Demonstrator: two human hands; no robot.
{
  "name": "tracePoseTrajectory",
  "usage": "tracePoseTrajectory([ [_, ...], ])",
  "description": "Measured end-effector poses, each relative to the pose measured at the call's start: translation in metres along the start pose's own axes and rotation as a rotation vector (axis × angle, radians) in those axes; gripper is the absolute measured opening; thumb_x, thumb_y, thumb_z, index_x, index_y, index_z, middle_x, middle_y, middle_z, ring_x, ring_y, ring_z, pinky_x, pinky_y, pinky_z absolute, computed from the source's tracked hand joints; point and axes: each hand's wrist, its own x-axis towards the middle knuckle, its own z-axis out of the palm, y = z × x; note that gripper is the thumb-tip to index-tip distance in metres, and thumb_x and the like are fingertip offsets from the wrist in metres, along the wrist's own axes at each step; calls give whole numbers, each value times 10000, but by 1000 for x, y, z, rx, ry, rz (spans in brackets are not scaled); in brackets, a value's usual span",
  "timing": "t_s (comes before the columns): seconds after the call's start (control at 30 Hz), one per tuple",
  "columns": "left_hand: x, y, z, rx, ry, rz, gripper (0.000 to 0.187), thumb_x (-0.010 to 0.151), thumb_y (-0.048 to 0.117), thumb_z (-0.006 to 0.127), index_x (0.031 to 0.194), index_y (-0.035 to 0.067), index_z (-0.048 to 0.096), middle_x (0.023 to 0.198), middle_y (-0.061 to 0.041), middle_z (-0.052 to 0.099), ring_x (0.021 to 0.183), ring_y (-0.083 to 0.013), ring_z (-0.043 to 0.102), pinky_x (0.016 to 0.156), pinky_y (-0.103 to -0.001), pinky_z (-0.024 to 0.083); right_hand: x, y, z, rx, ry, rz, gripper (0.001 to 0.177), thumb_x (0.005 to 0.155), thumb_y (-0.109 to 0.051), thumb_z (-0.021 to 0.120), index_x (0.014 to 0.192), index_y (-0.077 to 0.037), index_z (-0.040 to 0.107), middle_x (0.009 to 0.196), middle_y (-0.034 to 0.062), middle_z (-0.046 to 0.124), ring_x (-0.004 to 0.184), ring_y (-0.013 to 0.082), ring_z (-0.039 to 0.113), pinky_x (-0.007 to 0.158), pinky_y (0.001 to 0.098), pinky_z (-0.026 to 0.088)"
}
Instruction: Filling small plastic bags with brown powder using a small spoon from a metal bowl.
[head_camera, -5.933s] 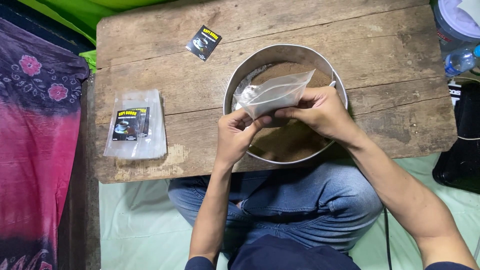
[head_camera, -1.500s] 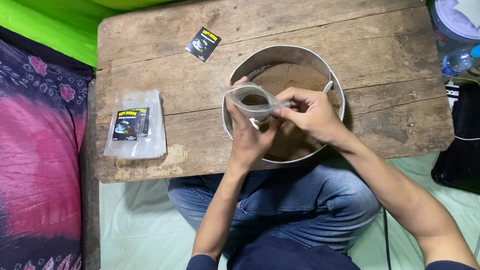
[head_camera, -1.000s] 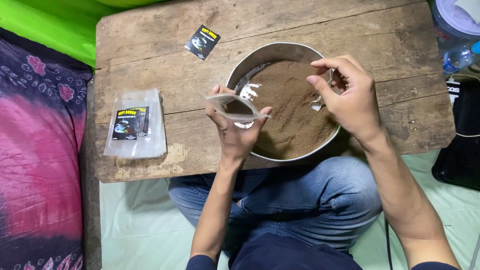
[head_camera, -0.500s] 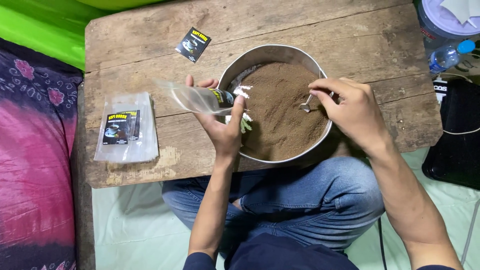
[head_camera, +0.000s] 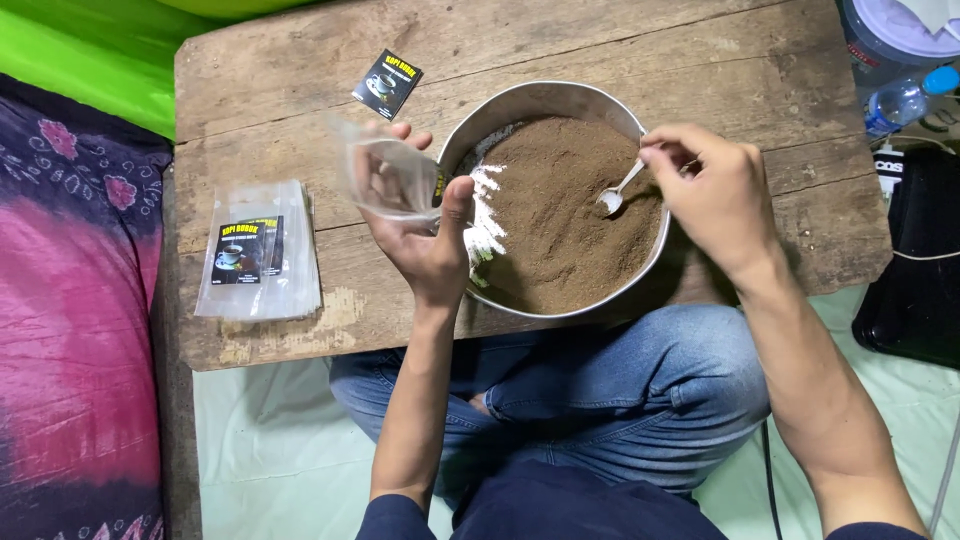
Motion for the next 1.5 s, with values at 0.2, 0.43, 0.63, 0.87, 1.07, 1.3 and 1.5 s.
tracePoseTrajectory([
  [0.2,-23,-16,9,51,-53,-19,743,942,313,795,1505,124,350,1273,-84,561,1222,-195,593,1151,-422,438,2,-1,-1,182,61,253,154,1015,-99,731,1148,-174,743,891,-1,721,772,32,603,712,190,501],
  [0.43,-35,-38,7,51,-58,53,797,937,214,777,1552,118,280,1214,-117,587,1043,-202,620,974,-407,530,3,3,0,506,61,273,160,1100,3,609,1247,65,610,989,209,685,852,217,720,756,327,638],
  [0.63,-42,-39,3,172,-129,11,732,959,244,746,1524,202,283,1295,-96,515,1097,-228,608,997,-393,578,4,-12,2,96,47,-124,135,1039,234,652,1157,169,663,950,265,727,852,284,752,645,262,594],
  [0.87,-40,-28,2,200,-147,-4,871,868,509,777,1527,185,308,1096,-42,606,976,-182,675,917,-350,617,3,1,7,-34,-120,-234,163,975,164,696,1113,85,728,941,197,758,574,164,585,425,198,408],
  [1.07,-40,-32,2,255,-153,66,958,785,576,800,1520,200,314,1307,-80,604,1047,-200,706,986,-360,638,1,-1,-4,97,-8,-36,147,1033,180,660,1167,123,683,927,195,701,745,197,649,591,217,486],
  [1.3,-40,-31,5,252,-177,112,976,777,468,880,1539,216,326,1424,-65,579,1153,-226,702,1059,-369,637,1,5,-9,511,37,271,125,1085,74,594,1210,86,587,985,163,685,818,165,704,751,208,615],
  [1.5,-41,-50,12,156,-117,115,918,687,346,989,1413,147,464,1108,-77,645,915,-239,688,812,-415,590,2,22,0,663,118,382,186,1075,-55,653,1222,39,588,935,181,688,825,212,762,746,299,693],
])
